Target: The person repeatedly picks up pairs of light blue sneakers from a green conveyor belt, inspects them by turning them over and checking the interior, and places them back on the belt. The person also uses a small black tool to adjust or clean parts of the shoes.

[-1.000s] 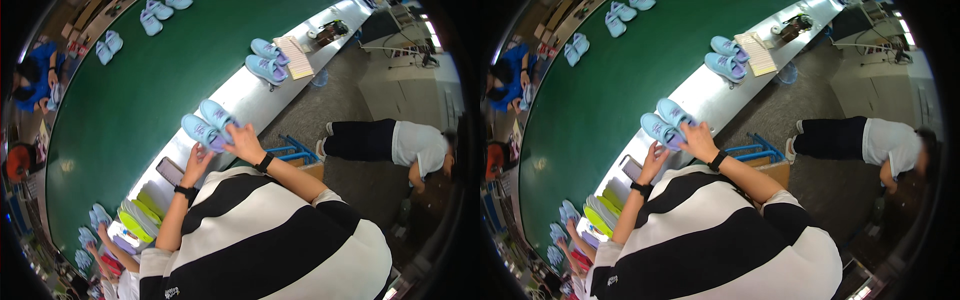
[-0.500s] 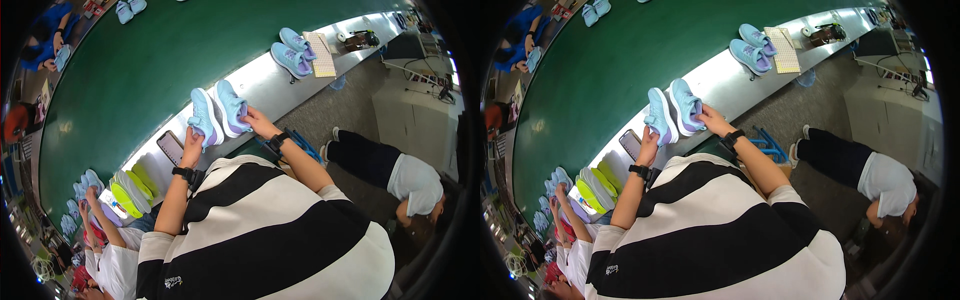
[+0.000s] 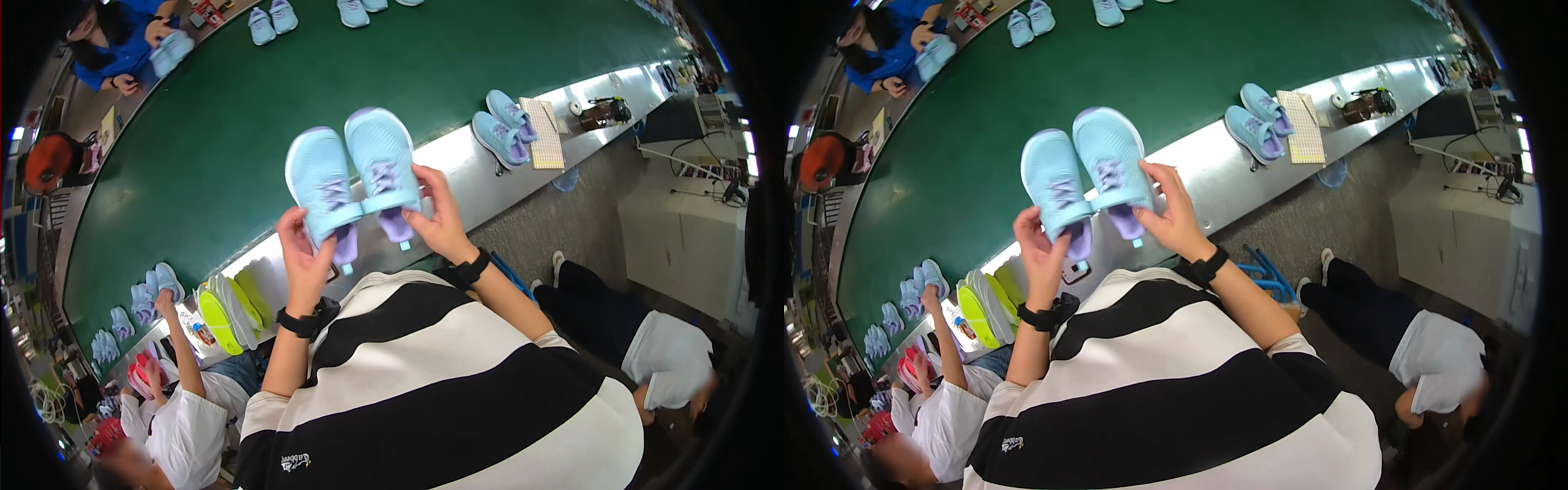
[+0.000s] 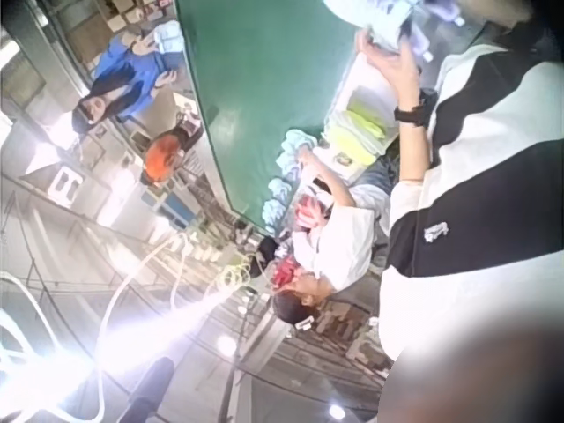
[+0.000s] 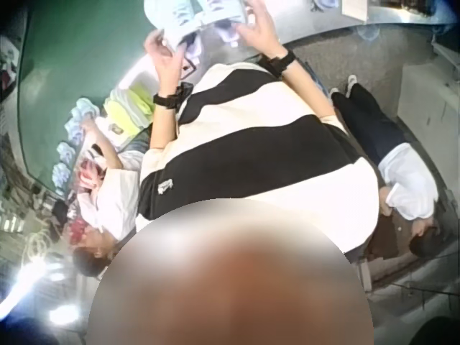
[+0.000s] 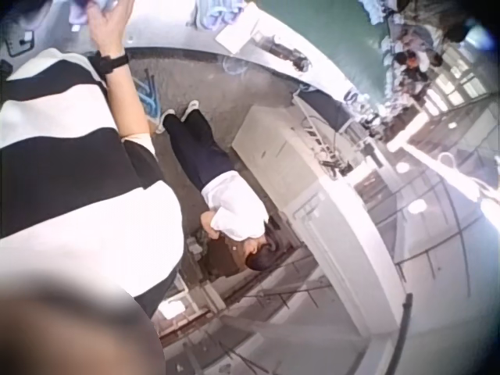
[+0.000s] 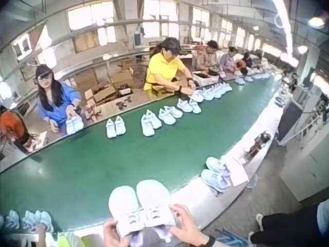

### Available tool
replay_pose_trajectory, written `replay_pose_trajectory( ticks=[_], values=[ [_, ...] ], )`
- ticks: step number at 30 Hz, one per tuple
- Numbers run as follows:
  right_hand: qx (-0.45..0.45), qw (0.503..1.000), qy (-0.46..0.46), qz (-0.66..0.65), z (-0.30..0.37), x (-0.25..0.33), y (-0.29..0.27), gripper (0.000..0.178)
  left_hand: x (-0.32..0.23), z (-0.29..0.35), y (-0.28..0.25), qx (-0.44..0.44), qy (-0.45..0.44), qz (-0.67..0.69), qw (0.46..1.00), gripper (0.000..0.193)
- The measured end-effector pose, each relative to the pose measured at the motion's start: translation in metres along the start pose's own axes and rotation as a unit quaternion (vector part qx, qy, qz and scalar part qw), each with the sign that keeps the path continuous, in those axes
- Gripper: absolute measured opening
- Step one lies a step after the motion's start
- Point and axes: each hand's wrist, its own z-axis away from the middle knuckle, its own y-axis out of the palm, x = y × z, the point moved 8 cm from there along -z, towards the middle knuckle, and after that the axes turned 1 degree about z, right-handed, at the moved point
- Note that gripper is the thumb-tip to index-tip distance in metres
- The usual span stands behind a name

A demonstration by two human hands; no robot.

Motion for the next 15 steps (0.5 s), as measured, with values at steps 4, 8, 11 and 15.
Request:
replay_pose_trajectory(
  ticks=[4, 8, 11, 15],
  values=[
    [-0.003, 0.982, -0.104, 0.159, -0.006, 0.026, 0.0, 0.065, -0.032, 0.005, -0.011, -0.049, 0.086, -0.228, 0.969, 0.051],
    [0.017, 0.981, -0.101, 0.163, -0.009, 0.039, 0.004, 0.064, -0.039, 0.002, -0.007, -0.032, 0.065, -0.167, 0.983, 0.056],
    [0.027, 0.995, 0.082, -0.045, -0.009, 0.019, 0.013, 0.063, -0.017, -0.003, -0.005, -0.016, -0.102, 0.06, 0.993, 0.057],
    [0.05, 0.948, 0.303, -0.088, 0.001, -0.013, 0.034, 0.069, 0.018, 0.005, 0.0, -0.022, -0.335, 0.22, 0.916, 0.053]
  ],
)
